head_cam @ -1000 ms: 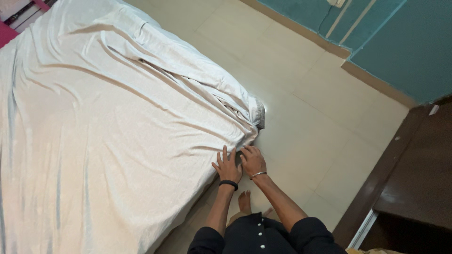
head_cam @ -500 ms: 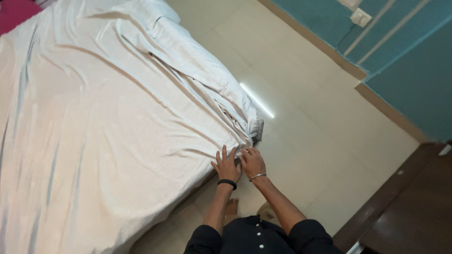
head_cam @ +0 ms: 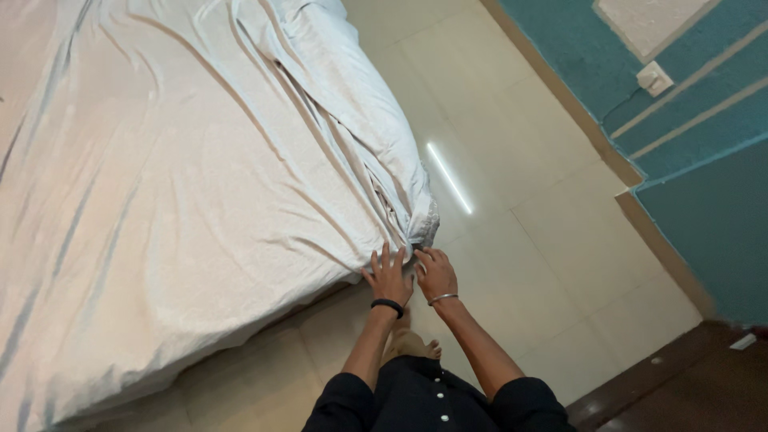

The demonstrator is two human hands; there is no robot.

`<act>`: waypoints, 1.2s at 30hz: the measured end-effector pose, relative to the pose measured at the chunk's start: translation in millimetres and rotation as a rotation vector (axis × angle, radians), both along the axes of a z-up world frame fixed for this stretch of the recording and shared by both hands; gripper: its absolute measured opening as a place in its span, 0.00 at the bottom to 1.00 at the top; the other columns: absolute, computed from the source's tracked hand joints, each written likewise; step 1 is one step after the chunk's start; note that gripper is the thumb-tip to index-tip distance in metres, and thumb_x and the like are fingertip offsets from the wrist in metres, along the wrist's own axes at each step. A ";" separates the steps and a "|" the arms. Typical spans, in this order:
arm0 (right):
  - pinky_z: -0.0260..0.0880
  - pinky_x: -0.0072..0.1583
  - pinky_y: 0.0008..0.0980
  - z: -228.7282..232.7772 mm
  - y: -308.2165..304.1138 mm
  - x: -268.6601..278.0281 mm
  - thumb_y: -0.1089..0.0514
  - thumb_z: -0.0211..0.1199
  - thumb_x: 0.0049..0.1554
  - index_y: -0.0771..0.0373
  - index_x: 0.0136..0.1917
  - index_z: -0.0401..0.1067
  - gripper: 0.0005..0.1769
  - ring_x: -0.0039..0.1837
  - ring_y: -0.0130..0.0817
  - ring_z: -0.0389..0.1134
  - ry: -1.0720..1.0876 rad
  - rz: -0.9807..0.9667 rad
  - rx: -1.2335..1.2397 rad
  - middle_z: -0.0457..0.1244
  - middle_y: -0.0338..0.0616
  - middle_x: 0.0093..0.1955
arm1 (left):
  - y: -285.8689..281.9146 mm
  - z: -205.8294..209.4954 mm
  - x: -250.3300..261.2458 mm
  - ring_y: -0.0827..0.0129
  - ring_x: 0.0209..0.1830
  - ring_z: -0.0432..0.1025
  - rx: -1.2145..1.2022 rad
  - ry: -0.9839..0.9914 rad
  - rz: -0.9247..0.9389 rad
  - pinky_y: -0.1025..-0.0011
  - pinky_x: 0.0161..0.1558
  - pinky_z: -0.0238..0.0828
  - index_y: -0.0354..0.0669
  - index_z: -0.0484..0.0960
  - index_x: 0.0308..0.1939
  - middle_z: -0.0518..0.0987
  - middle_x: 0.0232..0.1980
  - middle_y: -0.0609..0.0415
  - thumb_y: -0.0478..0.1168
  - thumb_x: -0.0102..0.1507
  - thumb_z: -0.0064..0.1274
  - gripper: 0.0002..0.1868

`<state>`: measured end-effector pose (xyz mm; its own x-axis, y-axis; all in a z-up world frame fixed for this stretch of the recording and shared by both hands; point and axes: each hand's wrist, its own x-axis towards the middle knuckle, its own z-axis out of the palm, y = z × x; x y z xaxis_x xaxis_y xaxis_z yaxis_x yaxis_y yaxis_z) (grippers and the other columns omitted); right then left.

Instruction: The person spreads a white sheet over a mattress and tucks the edges under the mattress along one side of the bed.

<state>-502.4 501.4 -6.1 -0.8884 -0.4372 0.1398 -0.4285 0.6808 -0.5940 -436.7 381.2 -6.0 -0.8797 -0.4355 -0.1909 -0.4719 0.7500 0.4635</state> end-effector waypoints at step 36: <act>0.66 0.66 0.44 -102.3 49.9 -175.3 0.59 0.68 0.52 0.61 0.60 0.75 0.22 0.66 0.50 0.65 -0.068 0.573 0.132 0.67 0.51 0.61 | 64.8 -35.0 -107.3 0.38 0.80 0.40 0.028 -0.100 0.418 0.20 0.69 0.31 0.58 0.65 0.73 0.47 0.81 0.48 0.37 0.52 0.65 0.45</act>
